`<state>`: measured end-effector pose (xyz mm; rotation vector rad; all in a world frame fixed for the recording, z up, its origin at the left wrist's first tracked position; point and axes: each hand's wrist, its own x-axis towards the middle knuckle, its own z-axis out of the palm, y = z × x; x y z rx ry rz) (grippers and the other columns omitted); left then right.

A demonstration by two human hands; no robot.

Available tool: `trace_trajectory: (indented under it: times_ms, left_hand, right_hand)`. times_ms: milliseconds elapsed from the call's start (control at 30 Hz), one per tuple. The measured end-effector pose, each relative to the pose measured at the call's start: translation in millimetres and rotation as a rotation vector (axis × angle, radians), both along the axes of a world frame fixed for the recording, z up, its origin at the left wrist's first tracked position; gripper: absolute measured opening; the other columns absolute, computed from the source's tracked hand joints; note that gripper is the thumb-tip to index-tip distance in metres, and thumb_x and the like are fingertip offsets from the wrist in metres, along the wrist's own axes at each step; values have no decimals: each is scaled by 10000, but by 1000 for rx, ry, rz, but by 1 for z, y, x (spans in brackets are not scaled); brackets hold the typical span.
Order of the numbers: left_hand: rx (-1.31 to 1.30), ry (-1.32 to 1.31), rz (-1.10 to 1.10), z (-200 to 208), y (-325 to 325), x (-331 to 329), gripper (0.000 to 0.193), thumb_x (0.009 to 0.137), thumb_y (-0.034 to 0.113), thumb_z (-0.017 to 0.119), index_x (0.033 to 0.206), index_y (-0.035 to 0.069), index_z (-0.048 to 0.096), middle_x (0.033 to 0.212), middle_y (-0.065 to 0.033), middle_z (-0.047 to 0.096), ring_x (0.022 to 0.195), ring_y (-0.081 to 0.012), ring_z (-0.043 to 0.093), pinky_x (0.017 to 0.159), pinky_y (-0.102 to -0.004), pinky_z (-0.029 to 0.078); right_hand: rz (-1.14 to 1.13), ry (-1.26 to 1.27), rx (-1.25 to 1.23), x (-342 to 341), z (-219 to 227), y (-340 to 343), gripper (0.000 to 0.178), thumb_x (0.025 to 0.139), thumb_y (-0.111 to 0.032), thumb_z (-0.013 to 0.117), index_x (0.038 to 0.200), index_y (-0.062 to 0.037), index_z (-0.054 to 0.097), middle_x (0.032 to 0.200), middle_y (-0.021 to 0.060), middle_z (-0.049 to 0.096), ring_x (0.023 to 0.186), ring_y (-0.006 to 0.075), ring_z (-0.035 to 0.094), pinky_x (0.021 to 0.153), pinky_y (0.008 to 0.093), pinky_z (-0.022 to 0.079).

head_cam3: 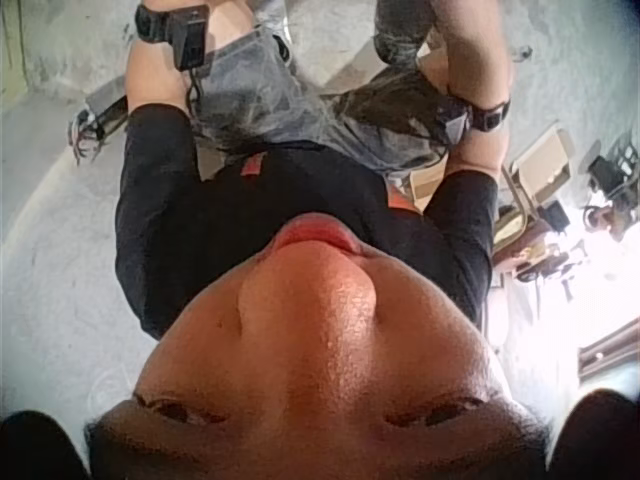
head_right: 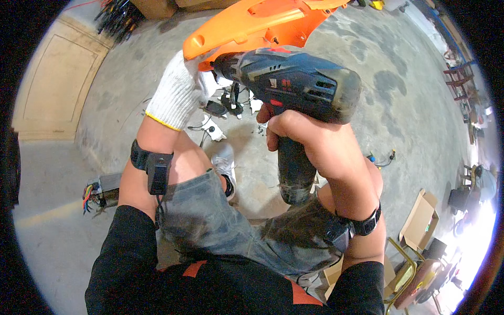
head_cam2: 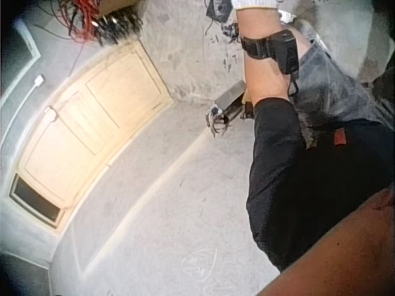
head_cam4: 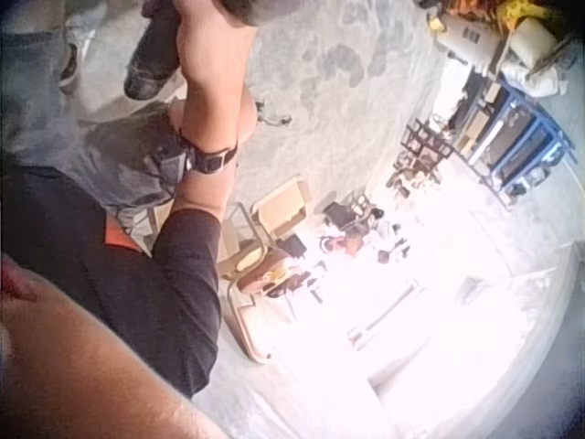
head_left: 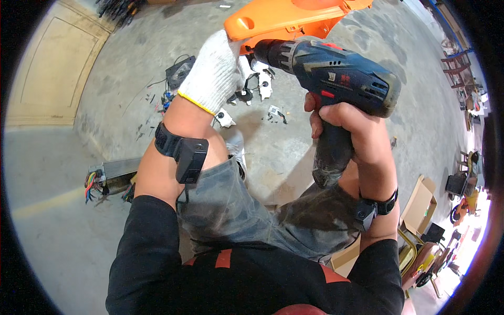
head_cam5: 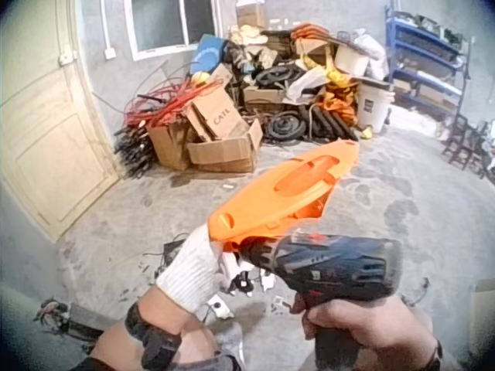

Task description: Drilling holes into an orange plastic motorcycle component.

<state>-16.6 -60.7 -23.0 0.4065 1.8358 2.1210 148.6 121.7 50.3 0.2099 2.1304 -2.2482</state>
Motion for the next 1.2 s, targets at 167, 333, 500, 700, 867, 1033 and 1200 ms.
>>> trace_trajectory:
  times_ms: [167, 333, 500, 700, 867, 1033, 1200]
  left_hand:
    - [-49, -20, -57, 3, 3, -1, 355, 1013, 337, 521, 1114, 10, 614, 784, -64, 592, 679, -146, 546, 616, -277, 462]
    - [-62, 54, -12, -11, -3, -15, 461, 880, 334, 715, 1236, 55, 626, 1034, -32, 671, 866, -144, 582, 731, -288, 449]
    - [-38, 164, -32, -19, 0, -18, 470, 869, 316, 725, 1251, 63, 623, 1054, -35, 672, 874, -169, 584, 763, -312, 450]
    - [123, 130, -35, -13, 1, -14, 471, 871, 296, 721, 1263, 55, 615, 1079, -39, 671, 902, -162, 593, 792, -307, 461]
    - [25, 45, -47, -10, -3, -13, 466, 867, 295, 721, 1245, 44, 616, 1099, -45, 673, 965, -155, 607, 870, -293, 463]
    - [65, 44, -72, -14, -7, -17, 464, 872, 267, 709, 1248, 20, 593, 1114, -58, 662, 960, -154, 606, 916, -297, 463]
    - [337, -266, -63, -6, 1, -15, 479, 870, 236, 700, 1263, 1, 559, 1135, -76, 655, 942, -187, 626, 858, -310, 508]
  right_hand:
    - [-46, -76, -68, 0, 3, -4, 308, 755, -96, 594, 1038, 20, 629, 844, 88, 650, 636, 161, 606, 593, 305, 502]
    - [-69, -65, -127, -1, 5, -8, 465, 730, -93, 577, 1178, 30, 597, 877, 122, 636, 608, 172, 592, 570, 296, 506]
    - [-146, -142, -276, 1, 2, -4, 496, 751, -109, 555, 1230, 21, 553, 914, 122, 623, 632, 162, 579, 566, 290, 507]
    - [-116, -148, -311, 0, 1, -3, 508, 757, -130, 554, 1245, 10, 519, 951, 118, 612, 632, 159, 559, 593, 293, 508]
    - [-143, -138, -417, 3, -3, 1, 422, 763, -74, 566, 1174, 18, 595, 894, 113, 667, 654, 195, 616, 613, 336, 540]
    - [-125, -143, -407, 2, -2, 0, 472, 758, -64, 560, 1225, 3, 572, 903, 119, 665, 655, 199, 615, 619, 335, 543]
    - [-120, -128, -370, 6, 2, -2, 511, 743, -81, 575, 1250, -12, 563, 919, 120, 663, 655, 201, 606, 625, 341, 536]
